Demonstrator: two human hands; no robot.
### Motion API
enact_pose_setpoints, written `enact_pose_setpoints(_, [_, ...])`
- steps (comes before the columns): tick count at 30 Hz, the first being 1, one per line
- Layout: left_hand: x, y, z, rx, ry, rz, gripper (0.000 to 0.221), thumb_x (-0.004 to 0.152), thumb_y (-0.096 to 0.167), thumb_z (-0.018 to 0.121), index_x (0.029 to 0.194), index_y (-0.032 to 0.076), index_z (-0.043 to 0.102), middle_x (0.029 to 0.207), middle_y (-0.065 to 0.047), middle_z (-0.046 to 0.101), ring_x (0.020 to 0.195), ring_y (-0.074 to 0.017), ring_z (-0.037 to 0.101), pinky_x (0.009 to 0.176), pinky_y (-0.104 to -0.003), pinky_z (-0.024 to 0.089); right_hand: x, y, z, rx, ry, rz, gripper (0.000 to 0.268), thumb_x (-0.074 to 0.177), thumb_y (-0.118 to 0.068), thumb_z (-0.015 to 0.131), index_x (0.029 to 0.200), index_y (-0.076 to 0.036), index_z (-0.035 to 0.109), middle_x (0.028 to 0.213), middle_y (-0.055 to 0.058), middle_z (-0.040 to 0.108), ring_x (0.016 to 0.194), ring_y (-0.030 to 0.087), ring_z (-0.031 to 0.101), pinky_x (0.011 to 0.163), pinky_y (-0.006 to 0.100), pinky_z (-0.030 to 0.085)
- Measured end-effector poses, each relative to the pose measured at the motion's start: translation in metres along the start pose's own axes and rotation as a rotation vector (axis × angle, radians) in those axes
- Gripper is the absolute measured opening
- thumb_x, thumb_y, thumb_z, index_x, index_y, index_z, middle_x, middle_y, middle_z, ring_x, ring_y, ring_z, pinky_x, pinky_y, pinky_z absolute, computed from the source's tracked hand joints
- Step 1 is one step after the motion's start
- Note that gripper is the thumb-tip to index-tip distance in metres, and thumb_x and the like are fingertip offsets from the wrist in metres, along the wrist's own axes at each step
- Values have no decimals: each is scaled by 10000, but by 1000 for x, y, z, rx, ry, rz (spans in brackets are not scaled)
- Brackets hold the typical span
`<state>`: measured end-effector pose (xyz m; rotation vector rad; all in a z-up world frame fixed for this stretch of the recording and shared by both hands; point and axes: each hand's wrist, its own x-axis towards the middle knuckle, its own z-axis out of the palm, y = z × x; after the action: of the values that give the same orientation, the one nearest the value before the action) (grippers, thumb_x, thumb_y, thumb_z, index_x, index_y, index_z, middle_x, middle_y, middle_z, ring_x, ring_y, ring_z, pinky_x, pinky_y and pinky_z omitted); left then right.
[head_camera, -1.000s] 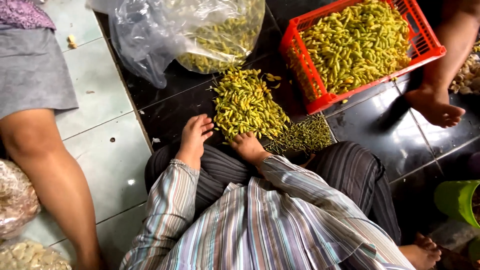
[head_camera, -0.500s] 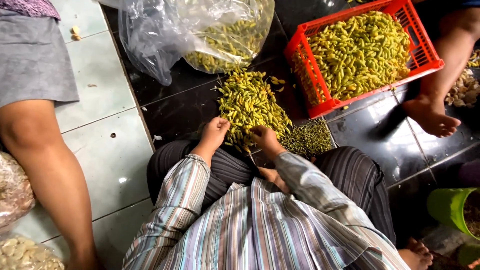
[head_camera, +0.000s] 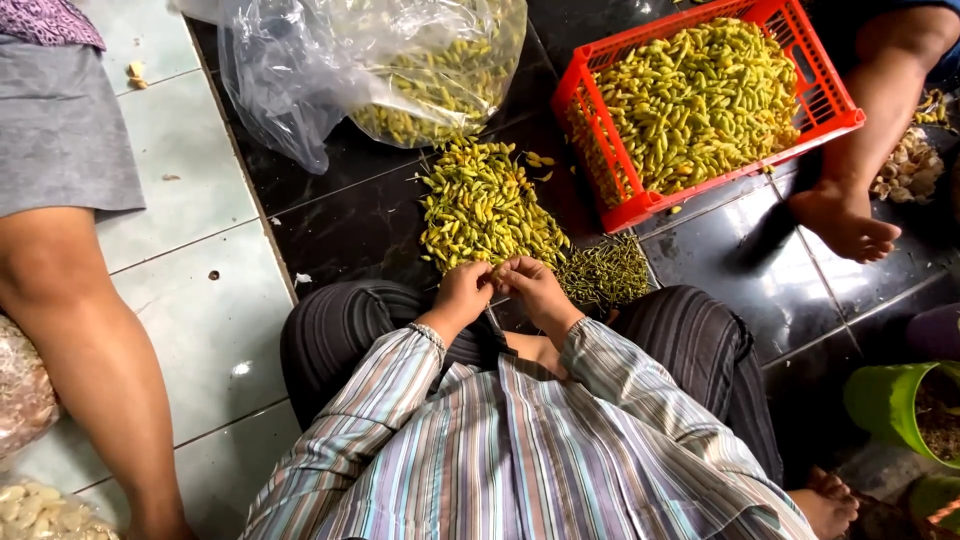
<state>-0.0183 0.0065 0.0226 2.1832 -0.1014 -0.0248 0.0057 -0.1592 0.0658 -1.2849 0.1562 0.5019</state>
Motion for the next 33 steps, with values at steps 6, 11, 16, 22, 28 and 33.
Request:
enact_pose_setpoints(6, [-2, 7, -7, -12, -119, 4, 106, 799, 175, 735, 835, 81, 704, 754, -102, 695, 810, -316, 714, 692, -396, 565, 1, -1, -2, -133, -54, -117, 144, 944, -26, 742, 828, 4, 661, 670, 74, 658, 611, 106, 568, 587, 221, 410])
enact_pose_setpoints(11, [1, 6, -5, 1, -130, -20, 112, 846, 172, 702, 813, 66, 711, 714, -129, 689, 789, -361, 709, 685, -414, 560, 4, 11, -4, -295, 33, -182, 152, 912, -38, 771, 811, -16, 659, 685, 58, 677, 659, 105, 587, 641, 230, 438])
enact_pose_setpoints(16, [-1, -7, 1, 15, -177, -70, 199, 848, 220, 706, 748, 48, 692, 650, -138, 677, 730, -375, 701, 646, -445, 538, 29, 30, -52, -634, 199, -273, 109, 894, -87, 761, 841, -17, 697, 667, 121, 619, 669, 201, 570, 628, 378, 440])
enact_pose_setpoints(22, [26, -56, 24, -497, -118, -511, 211, 884, 229, 675, 1008, 66, 721, 649, -102, 711, 533, -163, 679, 466, -259, 547, 41, 60, -60, -1910, 97, -429, 140, 814, -196, 670, 893, -284, 745, 885, -37, 618, 908, 211, 656, 748, 404, 530])
enact_pose_setpoints(28, [23, -48, 8, -832, -15, -599, 167, 900, 201, 578, 908, 68, 678, 681, -112, 680, 539, -147, 652, 438, -249, 575, 50, 87, -33, -1811, -35, -855, 97, 801, -267, 662, 892, -233, 664, 952, 22, 561, 987, 263, 551, 800, 406, 417])
enact_pose_setpoints(33, [23, -57, 16, -679, 26, -644, 129, 868, 159, 654, 901, 39, 689, 668, -117, 656, 492, -145, 609, 395, -251, 551, 59, 93, -41, -1805, -77, -935, 92, 847, -289, 607, 891, -209, 616, 956, 35, 532, 976, 267, 525, 803, 404, 389])
